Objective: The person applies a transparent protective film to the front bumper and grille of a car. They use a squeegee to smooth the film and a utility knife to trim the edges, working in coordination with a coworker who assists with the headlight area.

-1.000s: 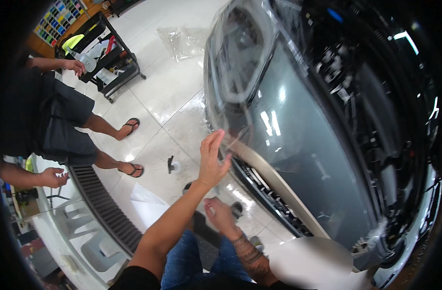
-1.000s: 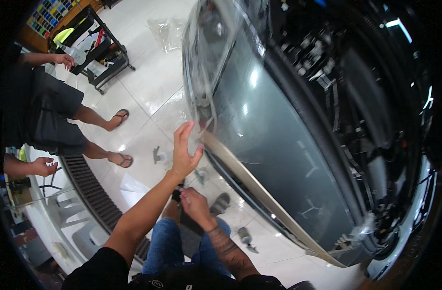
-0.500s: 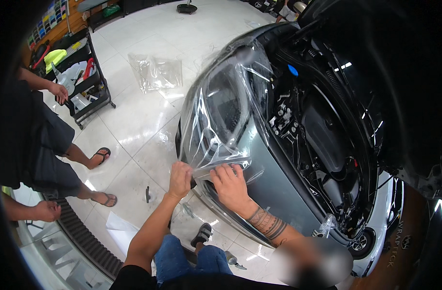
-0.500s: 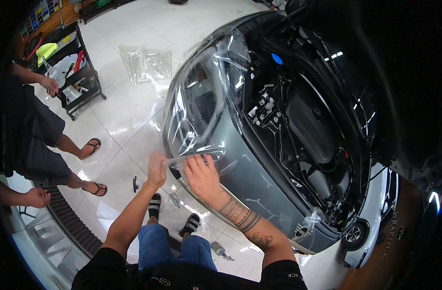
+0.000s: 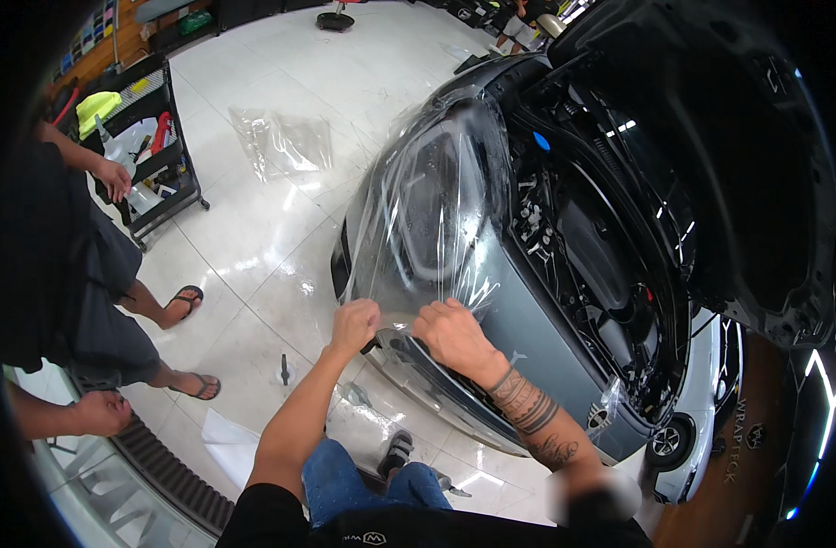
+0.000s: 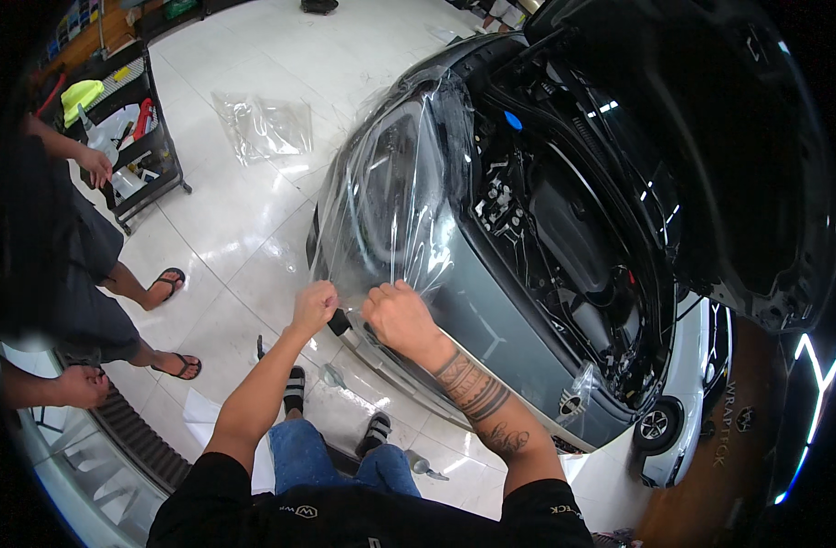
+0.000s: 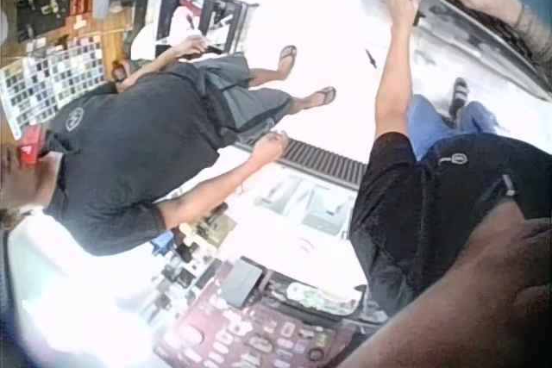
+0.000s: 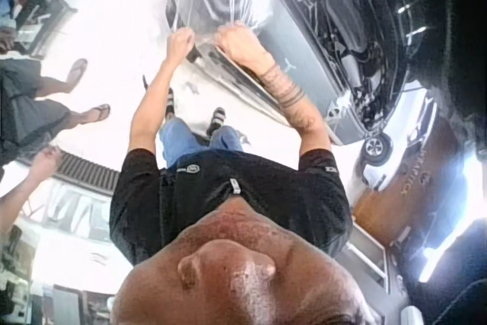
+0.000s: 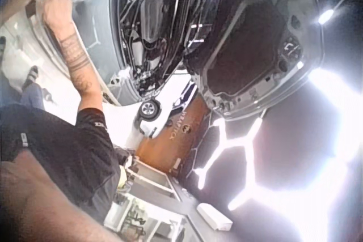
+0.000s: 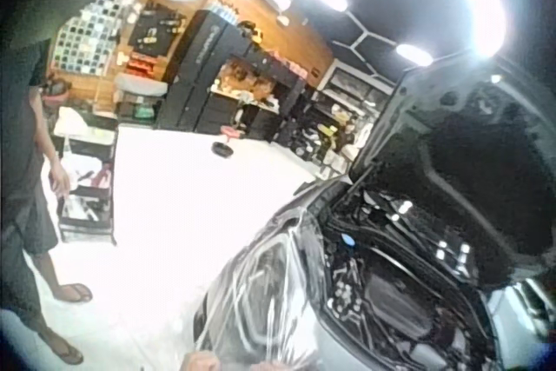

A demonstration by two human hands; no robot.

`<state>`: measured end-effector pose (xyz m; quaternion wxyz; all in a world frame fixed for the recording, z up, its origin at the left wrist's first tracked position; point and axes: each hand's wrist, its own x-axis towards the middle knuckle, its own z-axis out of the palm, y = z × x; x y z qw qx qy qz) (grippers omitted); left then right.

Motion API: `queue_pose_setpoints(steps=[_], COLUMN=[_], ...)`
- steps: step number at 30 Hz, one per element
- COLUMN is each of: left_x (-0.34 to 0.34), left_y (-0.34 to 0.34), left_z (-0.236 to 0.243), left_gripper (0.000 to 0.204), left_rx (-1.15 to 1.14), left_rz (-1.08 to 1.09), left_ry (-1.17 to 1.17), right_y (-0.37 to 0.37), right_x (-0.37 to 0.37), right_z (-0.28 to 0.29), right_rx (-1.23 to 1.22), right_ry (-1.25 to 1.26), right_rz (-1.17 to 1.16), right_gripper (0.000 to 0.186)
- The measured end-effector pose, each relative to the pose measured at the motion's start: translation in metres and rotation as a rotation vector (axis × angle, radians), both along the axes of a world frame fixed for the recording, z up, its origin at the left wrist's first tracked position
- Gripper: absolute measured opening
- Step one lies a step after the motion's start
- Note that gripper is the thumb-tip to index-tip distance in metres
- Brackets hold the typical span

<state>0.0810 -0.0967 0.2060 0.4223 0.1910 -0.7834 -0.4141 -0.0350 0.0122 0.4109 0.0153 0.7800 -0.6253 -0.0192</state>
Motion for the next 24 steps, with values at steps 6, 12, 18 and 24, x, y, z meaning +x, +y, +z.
queue_pose_setpoints(steps=[6,12,18,24], left_x=[-0.004,-0.019,-0.039,-0.063], left_y=[0.019,0.036,0.061,0.08], left_z=[-0.007,-0.03,-0.053,-0.071], left_gripper=[0.014,0.017,0.018,0.02], left_rx=[-0.057,-0.116,-0.144,-0.129], left_rz=[0.068,0.125,0.212,0.25], left_ry=[0.025,0.029,0.049,0.05], right_y=[0.016,0.036,0.056,0.075], right_x=[0.004,-0.004,-0.018,-0.036], right_z=[-0.002,-0.032,-0.05,-0.063], right_rx=[-0.012,-0.054,-0.102,-0.082], right_ry=[0.015,-0.039,-0.03,-0.041], right_rz=[-0.001,-0.016,0.006,0.009], right_gripper=[0.006,0.006,0.008,0.01])
